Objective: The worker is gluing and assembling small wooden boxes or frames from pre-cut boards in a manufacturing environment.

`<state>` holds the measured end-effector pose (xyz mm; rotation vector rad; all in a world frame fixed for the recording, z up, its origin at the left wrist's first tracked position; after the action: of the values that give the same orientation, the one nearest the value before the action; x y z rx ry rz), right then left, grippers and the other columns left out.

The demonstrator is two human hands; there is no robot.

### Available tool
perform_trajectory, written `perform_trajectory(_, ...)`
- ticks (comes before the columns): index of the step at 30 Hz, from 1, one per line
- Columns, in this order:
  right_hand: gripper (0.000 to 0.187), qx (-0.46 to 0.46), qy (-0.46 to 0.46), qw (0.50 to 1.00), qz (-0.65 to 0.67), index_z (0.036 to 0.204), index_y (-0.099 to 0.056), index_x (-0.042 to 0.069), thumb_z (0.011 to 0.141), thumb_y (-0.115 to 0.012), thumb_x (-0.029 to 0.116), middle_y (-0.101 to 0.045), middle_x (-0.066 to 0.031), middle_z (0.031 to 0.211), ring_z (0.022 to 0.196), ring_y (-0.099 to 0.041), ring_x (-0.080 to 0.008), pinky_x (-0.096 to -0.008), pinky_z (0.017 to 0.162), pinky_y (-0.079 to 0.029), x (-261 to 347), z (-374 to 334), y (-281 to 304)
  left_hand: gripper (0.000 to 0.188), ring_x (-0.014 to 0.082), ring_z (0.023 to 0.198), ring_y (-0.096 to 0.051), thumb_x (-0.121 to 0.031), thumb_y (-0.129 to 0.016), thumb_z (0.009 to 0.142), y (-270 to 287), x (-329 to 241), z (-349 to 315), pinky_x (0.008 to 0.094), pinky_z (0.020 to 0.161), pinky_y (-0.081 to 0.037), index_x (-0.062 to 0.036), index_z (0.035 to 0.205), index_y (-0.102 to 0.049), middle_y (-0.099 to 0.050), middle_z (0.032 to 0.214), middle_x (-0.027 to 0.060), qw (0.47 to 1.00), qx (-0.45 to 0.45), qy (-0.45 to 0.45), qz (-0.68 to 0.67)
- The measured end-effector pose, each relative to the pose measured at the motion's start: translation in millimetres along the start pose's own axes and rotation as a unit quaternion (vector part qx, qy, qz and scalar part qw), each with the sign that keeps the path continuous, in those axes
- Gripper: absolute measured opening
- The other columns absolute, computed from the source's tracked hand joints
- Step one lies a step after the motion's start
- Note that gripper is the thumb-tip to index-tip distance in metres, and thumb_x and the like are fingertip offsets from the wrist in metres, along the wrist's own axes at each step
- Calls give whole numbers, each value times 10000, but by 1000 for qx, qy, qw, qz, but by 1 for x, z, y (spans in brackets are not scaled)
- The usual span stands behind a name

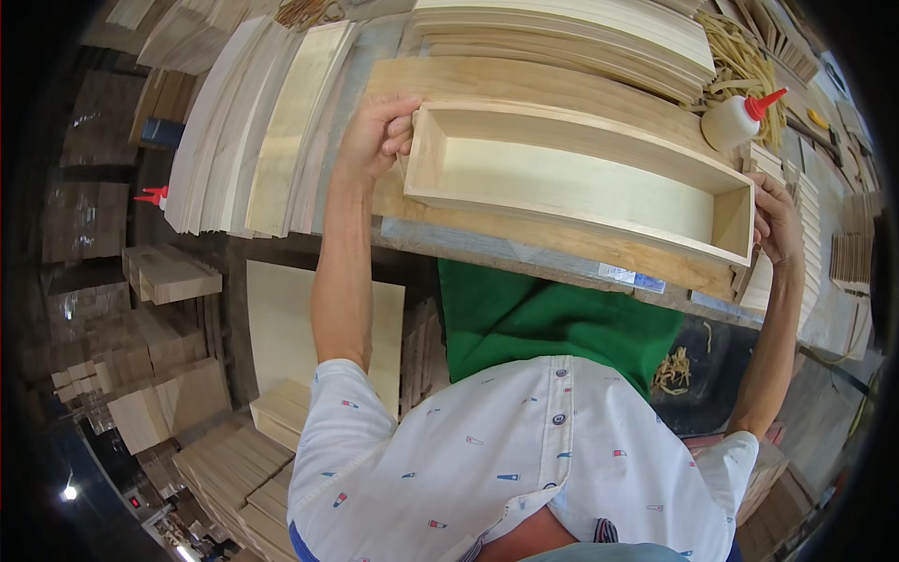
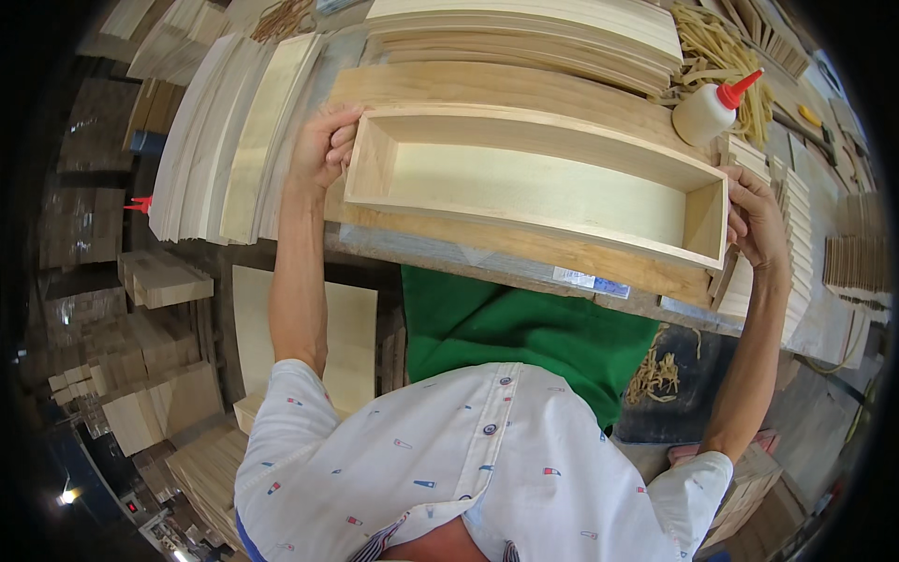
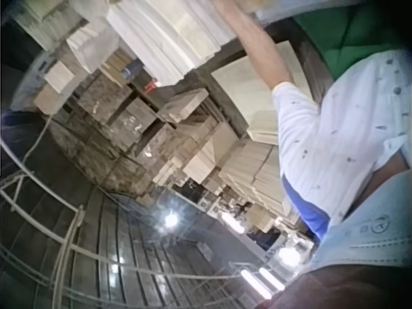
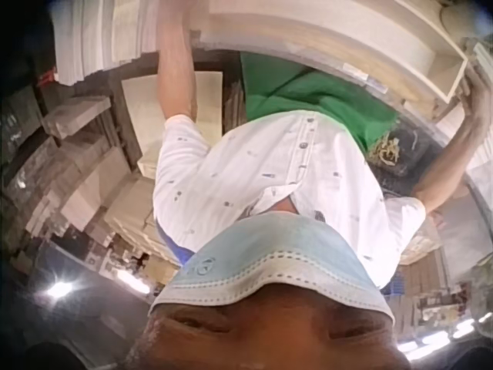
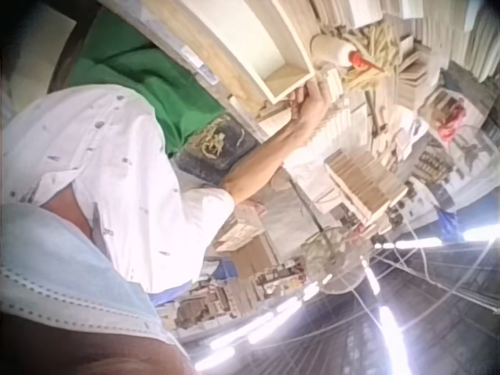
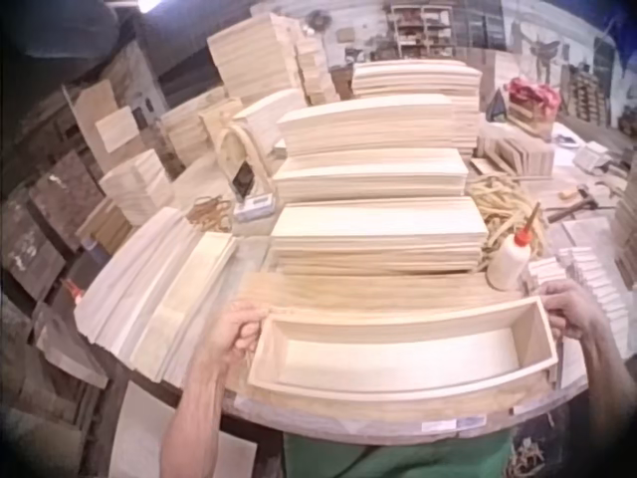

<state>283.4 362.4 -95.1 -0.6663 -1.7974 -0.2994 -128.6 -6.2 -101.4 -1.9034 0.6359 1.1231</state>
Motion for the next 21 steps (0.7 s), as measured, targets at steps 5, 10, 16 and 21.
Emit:
perform_trajectory(5,267,-37,-27,997,-64,1165,-579,-26,981,-529,161,-594,10,784,536,-480,-20,-161,505,-420,6,-10,-7,207,63,502,-503,-176,-545,953,8,13,-3,220,448,-433,-18,1069,-610,-565,684,-20,995,23,38,-86)
perform_trajectory(10,428,-126,93,931,-330,1338,-512,20,980,-545,252,-618,-68,1117,958,-584,-146,-277,817,-492,29,-46,-17,564,230,1074,-575,-292,-660,871,-15,-15,-42,344,862,-503,-48,1348,-483,-566,1209,132,866,-162,-51,471)
perform_trajectory(16,1051,-6,230,722,-652,1493,-278,114,634,-823,380,-349,-151,1456,1351,-339,-328,-420,1131,-304,37,-63,-72,1089,339,1363,-319,-245,-865,538,-77,-25,-58,430,1122,-297,-95,1470,-320,-320,1458,177,721,48,-143,677)
perform_trajectory(21,1148,30,197,754,-626,1495,-264,123,519,-864,200,-326,-152,1453,1349,-325,-360,-434,1146,-293,41,-47,-76,1173,347,1351,-329,-133,-886,444,-87,-32,-48,423,1126,-298,-110,1470,-317,-309,1460,173,736,58,-97,667)
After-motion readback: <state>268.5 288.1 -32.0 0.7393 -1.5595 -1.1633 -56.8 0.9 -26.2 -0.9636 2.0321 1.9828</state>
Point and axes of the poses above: each hand's wrist, its own z-axis towards the middle knuckle, its own y-axis out of the back of the hand, x = y × z, the point moved 2 cm from there along z, towards the middle knuckle
